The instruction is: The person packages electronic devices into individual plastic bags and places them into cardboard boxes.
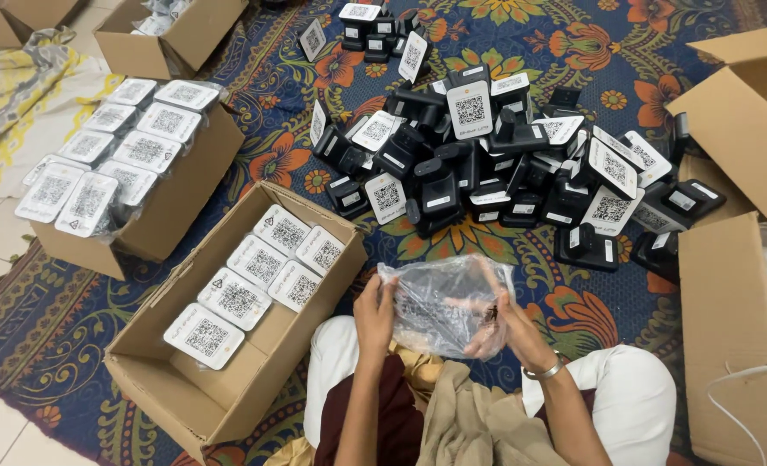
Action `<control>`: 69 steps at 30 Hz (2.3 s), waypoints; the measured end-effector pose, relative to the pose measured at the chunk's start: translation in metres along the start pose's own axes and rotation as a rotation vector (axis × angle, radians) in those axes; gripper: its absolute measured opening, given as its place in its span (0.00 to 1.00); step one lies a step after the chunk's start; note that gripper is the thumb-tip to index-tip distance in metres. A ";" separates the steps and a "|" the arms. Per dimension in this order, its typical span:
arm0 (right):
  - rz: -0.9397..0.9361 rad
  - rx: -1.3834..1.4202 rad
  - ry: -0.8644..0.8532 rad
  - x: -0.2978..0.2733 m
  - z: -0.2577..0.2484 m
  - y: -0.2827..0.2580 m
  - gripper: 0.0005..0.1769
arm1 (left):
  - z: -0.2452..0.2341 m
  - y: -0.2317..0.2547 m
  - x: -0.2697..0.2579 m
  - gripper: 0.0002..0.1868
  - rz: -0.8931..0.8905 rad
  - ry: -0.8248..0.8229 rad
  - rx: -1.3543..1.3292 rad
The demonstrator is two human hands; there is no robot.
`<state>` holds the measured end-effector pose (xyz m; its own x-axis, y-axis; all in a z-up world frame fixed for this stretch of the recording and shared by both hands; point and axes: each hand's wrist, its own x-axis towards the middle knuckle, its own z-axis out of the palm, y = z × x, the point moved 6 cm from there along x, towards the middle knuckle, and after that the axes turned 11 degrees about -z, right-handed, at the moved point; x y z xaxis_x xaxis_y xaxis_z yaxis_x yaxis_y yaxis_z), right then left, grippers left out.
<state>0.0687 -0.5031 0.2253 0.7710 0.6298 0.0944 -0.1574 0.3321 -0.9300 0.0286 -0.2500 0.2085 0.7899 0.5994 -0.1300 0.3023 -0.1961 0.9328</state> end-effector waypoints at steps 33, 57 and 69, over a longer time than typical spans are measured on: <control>0.154 0.066 0.039 -0.004 -0.041 0.027 0.55 | 0.111 0.077 -0.073 0.21 0.596 -0.343 0.287; -0.419 -2.183 0.037 0.306 -0.129 0.213 0.27 | 0.099 0.070 0.052 0.18 0.487 0.098 0.635; -0.387 -2.217 -0.265 0.215 -0.084 0.154 0.37 | 0.104 0.033 0.035 0.23 0.444 0.023 0.526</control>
<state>0.2619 -0.3755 0.0727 0.4831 0.8600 0.1641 0.7866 -0.5087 0.3501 0.1219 -0.3165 0.1999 0.8888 0.3905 0.2399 0.1760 -0.7742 0.6080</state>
